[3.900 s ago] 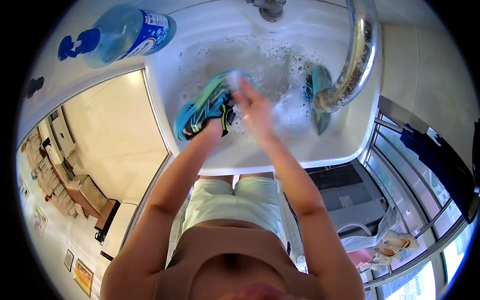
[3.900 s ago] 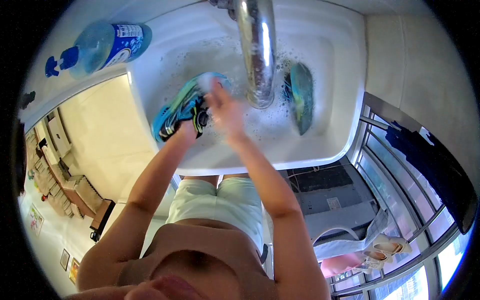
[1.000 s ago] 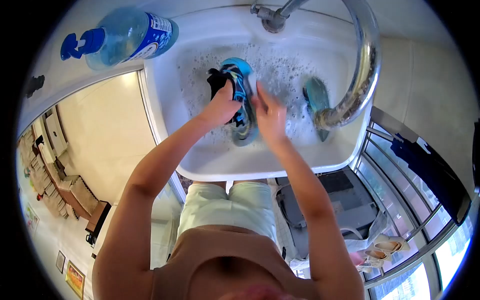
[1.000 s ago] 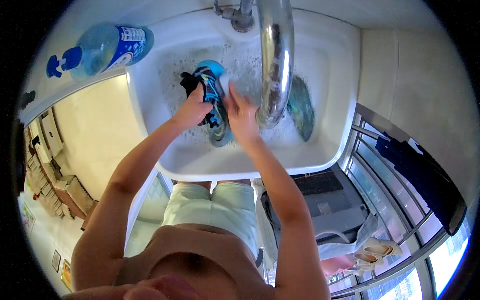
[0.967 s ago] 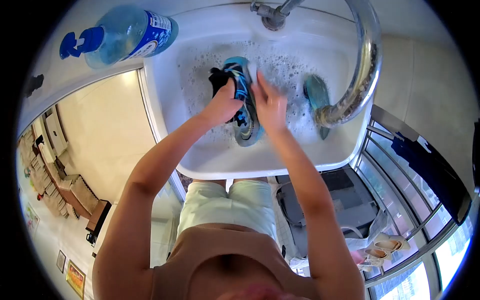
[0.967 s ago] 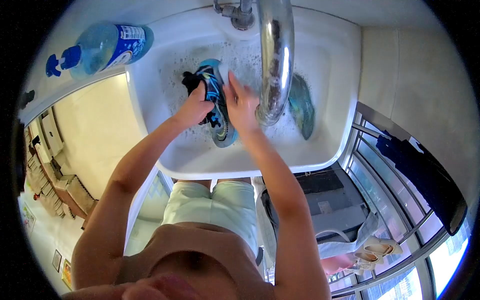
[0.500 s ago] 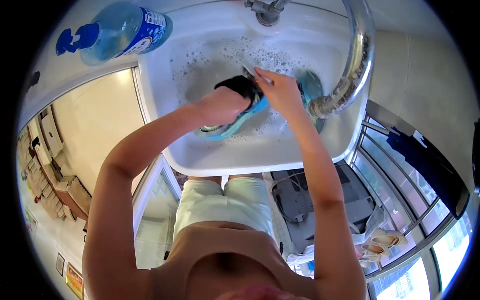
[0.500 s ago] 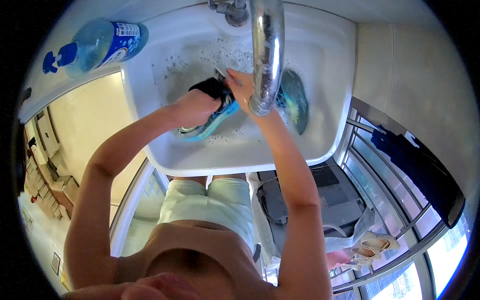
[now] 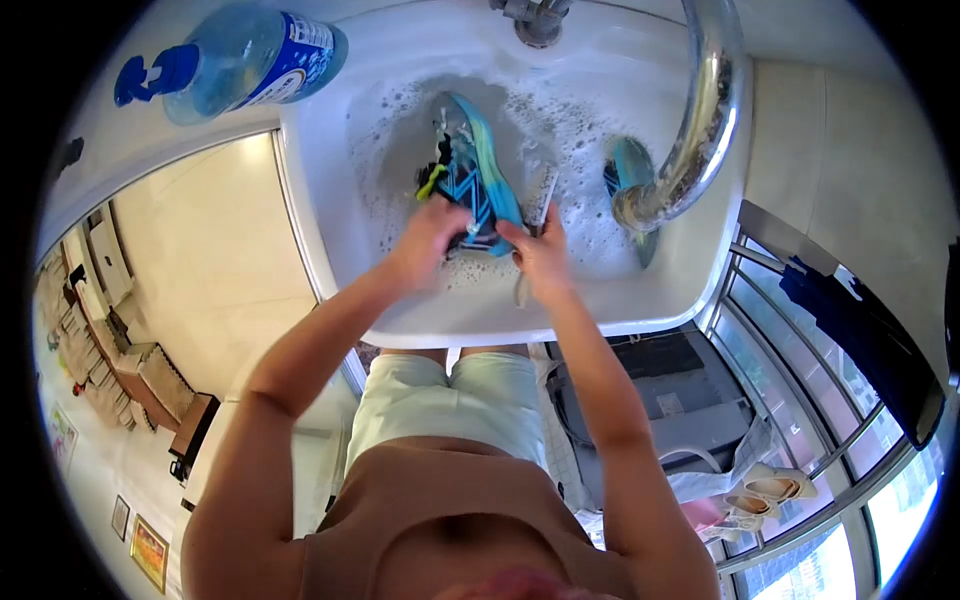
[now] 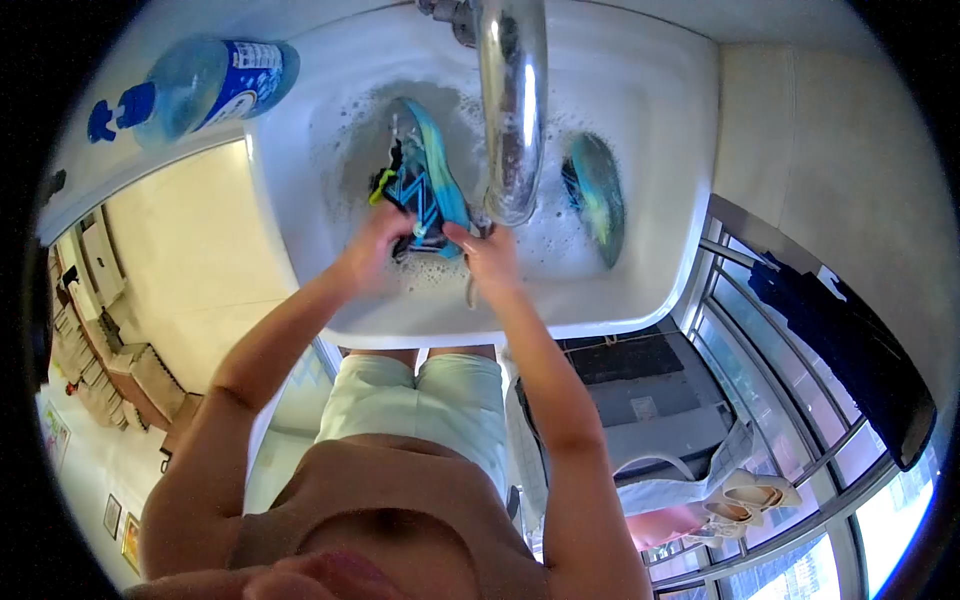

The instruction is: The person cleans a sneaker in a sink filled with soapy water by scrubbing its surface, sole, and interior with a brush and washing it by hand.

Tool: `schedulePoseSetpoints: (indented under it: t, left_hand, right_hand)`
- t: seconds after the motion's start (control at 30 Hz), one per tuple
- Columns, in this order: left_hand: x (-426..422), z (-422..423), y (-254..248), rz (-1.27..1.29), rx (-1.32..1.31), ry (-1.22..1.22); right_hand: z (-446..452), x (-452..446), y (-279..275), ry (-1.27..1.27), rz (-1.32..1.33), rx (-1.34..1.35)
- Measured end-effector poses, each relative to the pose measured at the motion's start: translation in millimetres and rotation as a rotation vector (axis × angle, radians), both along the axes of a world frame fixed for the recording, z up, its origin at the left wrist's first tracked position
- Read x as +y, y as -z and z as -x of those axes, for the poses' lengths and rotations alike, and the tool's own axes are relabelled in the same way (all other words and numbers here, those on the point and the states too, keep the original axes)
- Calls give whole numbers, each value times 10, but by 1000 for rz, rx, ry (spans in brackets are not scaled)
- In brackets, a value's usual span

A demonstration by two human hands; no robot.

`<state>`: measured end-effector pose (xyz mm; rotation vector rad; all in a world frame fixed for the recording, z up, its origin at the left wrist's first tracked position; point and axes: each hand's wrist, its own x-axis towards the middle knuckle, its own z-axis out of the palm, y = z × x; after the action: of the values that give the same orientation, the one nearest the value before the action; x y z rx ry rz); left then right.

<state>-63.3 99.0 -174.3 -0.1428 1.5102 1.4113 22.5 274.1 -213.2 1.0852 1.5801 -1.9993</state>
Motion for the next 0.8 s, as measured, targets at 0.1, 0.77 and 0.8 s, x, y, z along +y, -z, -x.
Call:
schedulePoseSetpoints:
  t: [0.1,0.77,0.8]
  left_hand:
    - [164,189,154,-197,-562,-800]
    - [108,-255,84,210,231,-299]
    - [86,-284,176,84,271,-213]
  right_hand:
    - [-35,-262,213,-37,-347,256]
    - [916,-297,-241,-342,-818,257]
    - [1039,-247,-210,-329,-824,267]
